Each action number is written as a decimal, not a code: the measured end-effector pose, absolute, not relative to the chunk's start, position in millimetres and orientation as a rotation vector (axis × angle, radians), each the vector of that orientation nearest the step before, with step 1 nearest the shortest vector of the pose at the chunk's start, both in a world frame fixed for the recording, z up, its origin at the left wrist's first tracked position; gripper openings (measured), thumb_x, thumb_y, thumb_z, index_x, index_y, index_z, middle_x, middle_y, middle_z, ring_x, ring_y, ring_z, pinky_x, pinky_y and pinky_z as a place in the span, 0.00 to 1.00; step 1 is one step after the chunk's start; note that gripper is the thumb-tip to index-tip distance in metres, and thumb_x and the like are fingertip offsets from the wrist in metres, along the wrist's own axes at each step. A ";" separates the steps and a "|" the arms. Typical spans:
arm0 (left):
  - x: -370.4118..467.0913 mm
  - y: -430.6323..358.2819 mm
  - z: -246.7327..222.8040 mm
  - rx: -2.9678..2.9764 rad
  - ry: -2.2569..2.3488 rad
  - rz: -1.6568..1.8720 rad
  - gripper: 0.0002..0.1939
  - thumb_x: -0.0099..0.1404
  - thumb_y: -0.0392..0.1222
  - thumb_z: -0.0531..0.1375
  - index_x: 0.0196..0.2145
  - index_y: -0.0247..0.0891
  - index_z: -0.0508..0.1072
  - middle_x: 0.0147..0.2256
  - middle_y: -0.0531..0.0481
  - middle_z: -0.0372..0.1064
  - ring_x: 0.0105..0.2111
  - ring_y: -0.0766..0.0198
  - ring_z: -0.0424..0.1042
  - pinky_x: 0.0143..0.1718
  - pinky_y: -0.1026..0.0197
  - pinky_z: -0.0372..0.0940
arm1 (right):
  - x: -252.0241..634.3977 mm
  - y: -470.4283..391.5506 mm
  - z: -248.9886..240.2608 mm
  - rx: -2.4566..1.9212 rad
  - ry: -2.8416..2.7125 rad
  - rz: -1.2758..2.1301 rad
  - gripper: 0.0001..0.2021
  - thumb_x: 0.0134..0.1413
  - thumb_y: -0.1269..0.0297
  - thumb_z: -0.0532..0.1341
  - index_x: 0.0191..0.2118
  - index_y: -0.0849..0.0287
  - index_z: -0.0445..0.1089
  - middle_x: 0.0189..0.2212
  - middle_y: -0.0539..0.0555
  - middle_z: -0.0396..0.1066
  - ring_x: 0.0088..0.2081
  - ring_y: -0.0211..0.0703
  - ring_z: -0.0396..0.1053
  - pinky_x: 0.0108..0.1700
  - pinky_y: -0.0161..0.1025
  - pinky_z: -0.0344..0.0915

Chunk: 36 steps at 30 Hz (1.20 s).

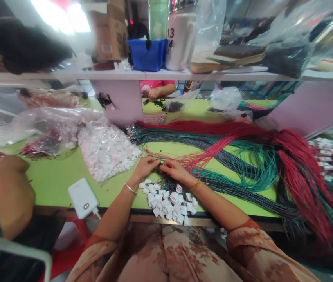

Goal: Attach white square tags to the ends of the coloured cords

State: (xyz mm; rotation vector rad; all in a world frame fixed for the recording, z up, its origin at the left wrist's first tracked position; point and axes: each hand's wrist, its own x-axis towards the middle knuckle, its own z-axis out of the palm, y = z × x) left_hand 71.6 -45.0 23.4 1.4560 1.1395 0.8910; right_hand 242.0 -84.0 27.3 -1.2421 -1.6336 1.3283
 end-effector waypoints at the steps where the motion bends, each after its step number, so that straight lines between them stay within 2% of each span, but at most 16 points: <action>1: 72.0 -45.9 23.9 1.495 1.145 0.883 0.12 0.53 0.48 0.62 0.22 0.36 0.72 0.23 0.52 0.69 0.24 0.66 0.64 0.29 0.62 0.60 | 241.3 -85.0 26.7 -1.261 -1.679 1.279 0.17 0.53 0.50 0.58 0.24 0.60 0.61 0.20 0.47 0.60 0.23 0.34 0.54 0.27 0.33 0.51; 4: 73.9 -48.9 26.9 1.639 1.190 0.905 0.09 0.55 0.44 0.59 0.23 0.37 0.70 0.23 0.53 0.68 0.26 0.66 0.64 0.32 0.62 0.60 | 239.3 -90.3 27.4 -1.357 -1.895 0.997 0.15 0.55 0.54 0.57 0.25 0.59 0.62 0.21 0.48 0.60 0.24 0.36 0.55 0.29 0.34 0.51; 7: 75.9 -52.5 32.9 1.749 1.164 0.966 0.08 0.57 0.43 0.57 0.25 0.37 0.71 0.26 0.52 0.70 0.29 0.64 0.65 0.35 0.61 0.61 | 239.7 -94.3 34.2 -1.536 -1.996 0.501 0.09 0.55 0.58 0.59 0.35 0.59 0.66 0.32 0.56 0.67 0.32 0.44 0.61 0.34 0.38 0.56; 9: 76.5 -54.0 36.4 1.778 1.133 0.974 0.08 0.59 0.43 0.57 0.27 0.37 0.71 0.28 0.51 0.70 0.31 0.63 0.66 0.37 0.61 0.61 | 241.8 -93.1 40.1 -1.622 -1.976 0.219 0.13 0.54 0.59 0.60 0.43 0.61 0.66 0.41 0.63 0.67 0.41 0.51 0.63 0.39 0.42 0.58; 11: 76.1 -53.8 37.9 1.789 1.100 0.956 0.08 0.59 0.43 0.57 0.27 0.37 0.71 0.28 0.51 0.71 0.31 0.63 0.66 0.38 0.61 0.61 | 244.3 -88.8 43.9 -1.625 -2.010 0.141 0.18 0.53 0.58 0.61 0.48 0.62 0.65 0.46 0.66 0.66 0.46 0.56 0.61 0.44 0.45 0.58; 14: 74.2 -51.5 36.5 1.790 1.061 0.939 0.08 0.59 0.43 0.57 0.27 0.37 0.70 0.28 0.51 0.70 0.31 0.64 0.66 0.38 0.60 0.61 | 245.4 -79.6 42.6 -1.545 -2.048 0.335 0.23 0.52 0.59 0.61 0.54 0.61 0.62 0.43 0.62 0.69 0.45 0.54 0.63 0.47 0.47 0.58; 17: 72.7 -50.8 35.2 1.830 1.041 0.932 0.08 0.59 0.43 0.57 0.27 0.37 0.70 0.28 0.51 0.69 0.30 0.64 0.65 0.37 0.61 0.60 | 241.7 -68.7 36.9 -1.337 -1.855 0.853 0.28 0.49 0.61 0.62 0.57 0.59 0.58 0.37 0.55 0.70 0.38 0.46 0.66 0.43 0.42 0.61; 19: 73.0 -52.3 35.5 1.883 1.052 0.925 0.07 0.60 0.42 0.56 0.27 0.37 0.70 0.28 0.51 0.69 0.30 0.64 0.64 0.37 0.61 0.59 | 238.2 -59.8 35.2 -1.167 -1.587 1.253 0.28 0.46 0.61 0.62 0.55 0.58 0.59 0.33 0.51 0.70 0.34 0.41 0.66 0.38 0.38 0.62; 21: 74.5 -54.6 35.6 1.943 1.074 0.928 0.07 0.60 0.41 0.56 0.27 0.37 0.69 0.28 0.52 0.68 0.30 0.64 0.64 0.36 0.61 0.59 | 234.9 -50.9 37.7 -1.074 -1.247 1.503 0.24 0.42 0.61 0.63 0.48 0.57 0.62 0.31 0.49 0.71 0.31 0.39 0.67 0.35 0.36 0.62; 24: 78.5 -56.5 32.0 1.942 1.133 0.946 0.07 0.60 0.41 0.56 0.26 0.38 0.68 0.26 0.52 0.68 0.29 0.65 0.64 0.36 0.61 0.58 | 230.2 -44.1 47.8 -1.030 -0.842 1.529 0.20 0.38 0.60 0.65 0.39 0.56 0.61 0.26 0.48 0.71 0.28 0.39 0.68 0.32 0.36 0.63; 28: 81.6 -52.5 19.8 1.727 1.187 0.983 0.05 0.58 0.39 0.55 0.26 0.38 0.64 0.25 0.53 0.67 0.26 0.66 0.64 0.33 0.62 0.59 | 221.7 -61.1 60.9 -0.973 -0.737 1.368 0.15 0.39 0.58 0.66 0.32 0.56 0.61 0.20 0.46 0.67 0.24 0.37 0.65 0.29 0.35 0.62; 30: 80.8 -50.1 15.4 1.687 1.238 1.011 0.05 0.56 0.37 0.56 0.24 0.38 0.63 0.23 0.54 0.65 0.25 0.66 0.63 0.31 0.63 0.59 | 218.2 -77.4 61.7 -1.005 -0.804 1.350 0.13 0.44 0.55 0.65 0.28 0.57 0.62 0.20 0.48 0.68 0.22 0.36 0.63 0.24 0.33 0.58; 33: 78.7 -50.0 16.7 1.696 1.287 1.017 0.04 0.54 0.35 0.56 0.23 0.38 0.64 0.22 0.55 0.64 0.24 0.67 0.62 0.29 0.63 0.58 | 217.9 -95.7 53.5 -1.099 -0.924 1.433 0.17 0.51 0.49 0.60 0.24 0.57 0.64 0.19 0.51 0.68 0.20 0.35 0.60 0.18 0.33 0.47; 36: 77.9 -52.9 25.0 1.706 1.273 1.005 0.02 0.54 0.36 0.56 0.25 0.38 0.67 0.22 0.54 0.66 0.24 0.66 0.64 0.29 0.63 0.59 | 222.5 -97.5 40.0 -1.171 -0.949 1.586 0.17 0.50 0.49 0.61 0.22 0.57 0.66 0.15 0.50 0.66 0.17 0.35 0.57 0.18 0.34 0.44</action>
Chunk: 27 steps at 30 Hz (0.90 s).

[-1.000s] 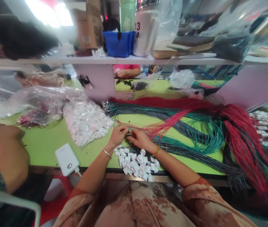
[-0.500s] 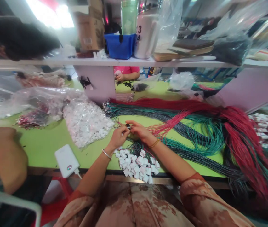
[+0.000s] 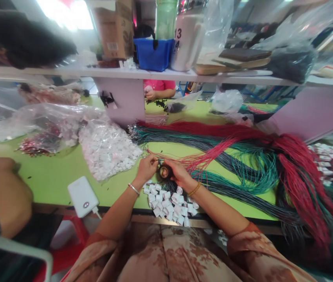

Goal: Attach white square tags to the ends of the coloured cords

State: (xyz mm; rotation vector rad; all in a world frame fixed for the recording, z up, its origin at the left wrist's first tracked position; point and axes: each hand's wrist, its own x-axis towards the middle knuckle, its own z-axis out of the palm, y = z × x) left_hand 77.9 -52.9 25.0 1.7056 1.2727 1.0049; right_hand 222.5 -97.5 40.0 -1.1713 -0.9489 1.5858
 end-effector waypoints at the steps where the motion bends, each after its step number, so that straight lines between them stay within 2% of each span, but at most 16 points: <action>1: 77.4 -53.5 27.9 1.706 1.257 0.998 0.02 0.54 0.36 0.56 0.25 0.38 0.67 0.22 0.54 0.66 0.24 0.66 0.65 0.30 0.62 0.60 | 224.1 -95.3 36.1 -1.180 -0.963 1.630 0.16 0.49 0.51 0.61 0.22 0.58 0.66 0.14 0.49 0.65 0.17 0.35 0.57 0.18 0.35 0.46; 4: 73.0 -51.9 33.3 1.630 1.142 0.950 0.01 0.53 0.37 0.57 0.25 0.37 0.67 0.22 0.54 0.67 0.24 0.66 0.66 0.31 0.62 0.62 | 226.4 -88.1 29.6 -1.138 -1.041 1.710 0.12 0.45 0.56 0.63 0.23 0.58 0.66 0.12 0.48 0.64 0.16 0.35 0.58 0.20 0.34 0.50; 7: 65.8 -46.8 33.1 1.466 0.998 0.835 0.07 0.52 0.42 0.60 0.29 0.36 0.69 0.23 0.53 0.67 0.24 0.67 0.65 0.29 0.63 0.61 | 224.4 -86.7 30.0 -1.104 -1.054 1.717 0.11 0.42 0.57 0.64 0.25 0.58 0.65 0.13 0.46 0.65 0.15 0.34 0.58 0.21 0.33 0.52; 11: 65.2 -43.1 26.0 1.395 1.012 0.816 0.13 0.51 0.49 0.63 0.26 0.36 0.68 0.21 0.55 0.64 0.21 0.70 0.61 0.25 0.64 0.58 | 219.5 -90.5 30.7 -1.151 -1.139 1.636 0.12 0.44 0.56 0.63 0.24 0.58 0.63 0.13 0.46 0.65 0.16 0.33 0.59 0.21 0.32 0.54; 14: 71.8 -43.7 18.0 1.373 1.073 0.859 0.12 0.50 0.47 0.62 0.22 0.38 0.65 0.19 0.57 0.61 0.20 0.70 0.60 0.25 0.64 0.57 | 218.3 -89.4 27.0 -1.240 -1.222 1.526 0.12 0.47 0.56 0.61 0.23 0.58 0.62 0.12 0.45 0.63 0.15 0.32 0.57 0.20 0.31 0.53; 18: 78.8 -44.6 10.0 1.370 1.137 0.839 0.09 0.50 0.41 0.60 0.20 0.38 0.62 0.17 0.57 0.59 0.20 0.69 0.59 0.24 0.64 0.55 | 219.1 -95.0 27.7 -1.333 -1.391 1.449 0.13 0.50 0.58 0.58 0.20 0.58 0.61 0.10 0.44 0.60 0.13 0.31 0.52 0.18 0.30 0.47; 21: 82.0 -43.7 9.9 1.501 1.317 0.883 0.08 0.52 0.38 0.58 0.20 0.39 0.61 0.18 0.56 0.59 0.22 0.67 0.60 0.26 0.63 0.54 | 213.1 -121.0 43.7 -1.147 -1.724 1.489 0.14 0.51 0.56 0.58 0.21 0.58 0.63 0.12 0.45 0.60 0.15 0.31 0.53 0.19 0.31 0.48; 24: 84.2 -43.2 14.9 1.675 1.457 0.936 0.08 0.54 0.35 0.56 0.21 0.39 0.60 0.20 0.55 0.58 0.24 0.65 0.60 0.29 0.62 0.54 | 206.6 -146.1 70.8 -0.721 -2.223 1.345 0.11 0.52 0.57 0.60 0.25 0.57 0.67 0.17 0.46 0.63 0.20 0.32 0.56 0.25 0.31 0.52; 27: 84.3 -47.3 23.4 1.803 1.277 0.913 0.09 0.58 0.38 0.55 0.21 0.39 0.61 0.22 0.53 0.61 0.27 0.64 0.61 0.32 0.61 0.56 | 220.1 -130.6 91.2 -0.887 -2.251 1.032 0.12 0.60 0.58 0.54 0.34 0.58 0.71 0.23 0.49 0.68 0.25 0.36 0.62 0.30 0.32 0.56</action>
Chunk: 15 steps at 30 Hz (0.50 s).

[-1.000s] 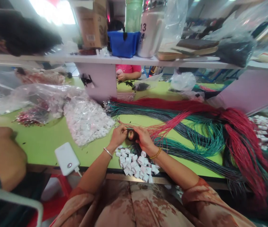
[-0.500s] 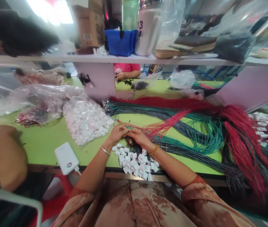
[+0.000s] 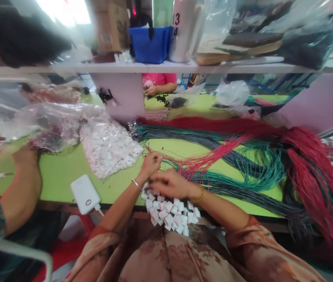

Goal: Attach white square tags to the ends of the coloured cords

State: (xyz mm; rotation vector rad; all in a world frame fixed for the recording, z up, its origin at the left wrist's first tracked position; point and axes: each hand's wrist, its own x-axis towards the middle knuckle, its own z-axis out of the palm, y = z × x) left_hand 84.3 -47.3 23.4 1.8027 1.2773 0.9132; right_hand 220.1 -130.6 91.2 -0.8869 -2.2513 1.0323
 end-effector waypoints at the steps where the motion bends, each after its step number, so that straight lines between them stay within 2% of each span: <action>1: 83.9 -49.9 26.8 1.861 1.232 0.937 0.10 0.59 0.39 0.54 0.21 0.39 0.60 0.23 0.52 0.61 0.28 0.63 0.61 0.33 0.60 0.57 | 231.3 -115.2 93.0 -1.092 -2.191 0.849 0.13 0.60 0.58 0.53 0.39 0.59 0.71 0.25 0.52 0.70 0.27 0.38 0.64 0.32 0.33 0.57; 4: 84.0 -60.8 36.4 2.057 1.231 1.049 0.15 0.62 0.38 0.53 0.18 0.39 0.58 0.23 0.50 0.60 0.30 0.63 0.61 0.36 0.60 0.57 | 277.8 -59.1 80.9 -1.789 -1.987 0.322 0.22 0.62 0.59 0.52 0.58 0.63 0.62 0.32 0.59 0.73 0.33 0.47 0.68 0.37 0.38 0.59; 6: 86.5 -69.7 40.9 2.150 1.209 1.095 0.14 0.62 0.37 0.52 0.19 0.40 0.58 0.24 0.50 0.60 0.29 0.64 0.61 0.35 0.60 0.56 | 308.0 -29.5 64.8 -2.125 -1.962 0.155 0.26 0.62 0.61 0.52 0.64 0.63 0.55 0.36 0.63 0.72 0.37 0.51 0.70 0.40 0.41 0.59; 9: 93.4 -82.2 43.0 2.329 1.063 1.050 0.12 0.63 0.36 0.52 0.22 0.40 0.60 0.25 0.49 0.61 0.28 0.65 0.61 0.33 0.62 0.56 | 332.3 -10.6 47.1 -2.324 -2.001 0.055 0.24 0.61 0.61 0.53 0.62 0.61 0.59 0.44 0.69 0.68 0.40 0.53 0.69 0.40 0.42 0.60; 11: 98.1 -88.7 41.9 2.482 0.985 0.974 0.10 0.63 0.34 0.51 0.24 0.39 0.62 0.25 0.50 0.61 0.27 0.66 0.61 0.31 0.62 0.56 | 329.7 -12.3 45.8 -2.276 -1.970 -0.046 0.22 0.60 0.61 0.54 0.58 0.63 0.62 0.47 0.71 0.64 0.41 0.53 0.68 0.40 0.42 0.61; 13: 102.1 -93.8 40.5 2.667 0.891 0.863 0.08 0.62 0.33 0.50 0.27 0.39 0.65 0.25 0.51 0.62 0.27 0.66 0.61 0.29 0.62 0.55 | 313.0 -20.9 50.5 -2.064 -1.981 -0.060 0.18 0.60 0.63 0.54 0.53 0.65 0.67 0.46 0.69 0.65 0.42 0.52 0.66 0.40 0.41 0.61; 15: 105.4 -98.7 39.8 2.876 0.731 0.725 0.06 0.62 0.34 0.51 0.30 0.38 0.67 0.26 0.50 0.63 0.27 0.64 0.61 0.29 0.61 0.55 | 287.1 -32.3 54.9 -1.741 -2.117 0.141 0.13 0.60 0.64 0.54 0.44 0.64 0.71 0.40 0.63 0.69 0.39 0.46 0.66 0.40 0.38 0.60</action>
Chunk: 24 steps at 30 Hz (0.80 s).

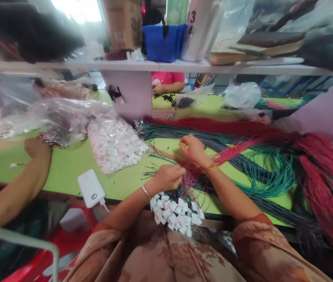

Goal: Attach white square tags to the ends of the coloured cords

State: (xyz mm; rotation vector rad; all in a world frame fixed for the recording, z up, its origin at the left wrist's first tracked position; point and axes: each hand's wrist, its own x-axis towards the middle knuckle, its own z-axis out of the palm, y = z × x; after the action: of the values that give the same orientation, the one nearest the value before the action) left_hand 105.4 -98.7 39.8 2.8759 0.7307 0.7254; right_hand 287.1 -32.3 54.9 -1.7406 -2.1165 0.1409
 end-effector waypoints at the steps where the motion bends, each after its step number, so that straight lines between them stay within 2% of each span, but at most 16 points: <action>1: 107.0 -101.3 40.1 2.973 0.629 0.655 0.05 0.62 0.35 0.52 0.32 0.38 0.68 0.27 0.50 0.64 0.28 0.64 0.62 0.30 0.60 0.55 | 273.1 -38.0 55.1 -1.575 -2.231 0.341 0.11 0.60 0.63 0.55 0.41 0.63 0.72 0.36 0.59 0.71 0.36 0.43 0.65 0.39 0.36 0.60; 3: 109.6 -107.4 42.3 3.120 0.404 0.542 0.06 0.64 0.40 0.53 0.34 0.37 0.68 0.29 0.48 0.65 0.30 0.62 0.63 0.31 0.59 0.55 | 248.1 -47.8 50.5 -1.356 -2.444 0.680 0.10 0.55 0.59 0.61 0.36 0.60 0.73 0.30 0.53 0.72 0.31 0.40 0.64 0.35 0.35 0.58; 6: 111.4 -118.0 50.7 3.223 0.149 0.464 0.08 0.67 0.41 0.52 0.35 0.36 0.68 0.32 0.45 0.66 0.31 0.62 0.63 0.32 0.58 0.56 | 226.2 -56.1 36.6 -1.361 -2.578 0.699 0.13 0.46 0.56 0.68 0.34 0.60 0.73 0.27 0.52 0.71 0.28 0.40 0.63 0.33 0.35 0.55; 9: 112.1 -130.3 66.4 3.287 0.081 0.454 0.08 0.68 0.36 0.50 0.35 0.34 0.68 0.34 0.43 0.66 0.31 0.62 0.64 0.30 0.58 0.56 | 221.0 -57.2 25.4 -1.377 -2.605 0.607 0.10 0.52 0.58 0.64 0.33 0.60 0.73 0.28 0.54 0.73 0.30 0.41 0.64 0.34 0.36 0.54; 12: 115.4 -145.3 84.9 3.345 0.041 0.385 0.09 0.67 0.33 0.50 0.33 0.32 0.69 0.30 0.42 0.64 0.28 0.61 0.64 0.24 0.58 0.52 | 221.1 -54.6 19.7 -1.381 -2.595 0.516 0.10 0.58 0.61 0.58 0.33 0.61 0.72 0.31 0.56 0.74 0.33 0.42 0.66 0.35 0.36 0.54; 15: 121.0 -162.1 97.3 3.399 -0.021 0.343 0.10 0.64 0.31 0.51 0.27 0.31 0.69 0.28 0.42 0.63 0.25 0.61 0.64 0.21 0.58 0.50 | 221.7 -50.1 15.7 -1.396 -2.595 0.451 0.10 0.59 0.62 0.56 0.35 0.61 0.71 0.34 0.58 0.74 0.35 0.44 0.67 0.36 0.36 0.55; 20: 123.2 -179.2 100.0 3.442 -0.175 0.515 0.14 0.65 0.35 0.50 0.30 0.28 0.73 0.37 0.32 0.68 0.29 0.58 0.69 0.22 0.58 0.57 | 223.7 -44.2 10.3 -1.443 -2.603 0.411 0.11 0.60 0.61 0.54 0.38 0.61 0.70 0.36 0.58 0.74 0.36 0.44 0.67 0.36 0.37 0.55; 24: 121.1 -186.1 107.2 3.336 -0.238 0.546 0.11 0.66 0.34 0.50 0.32 0.33 0.72 0.37 0.37 0.69 0.26 0.64 0.68 0.21 0.62 0.57 | 223.5 -45.1 9.8 -1.450 -2.585 0.404 0.11 0.60 0.61 0.54 0.39 0.60 0.70 0.36 0.58 0.73 0.36 0.44 0.67 0.35 0.36 0.55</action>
State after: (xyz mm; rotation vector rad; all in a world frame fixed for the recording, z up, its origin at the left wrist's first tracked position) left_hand 121.1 -186.1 107.2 3.3359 -0.2379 0.5461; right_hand 223.5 -45.1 9.8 -1.4499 -2.5849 0.4044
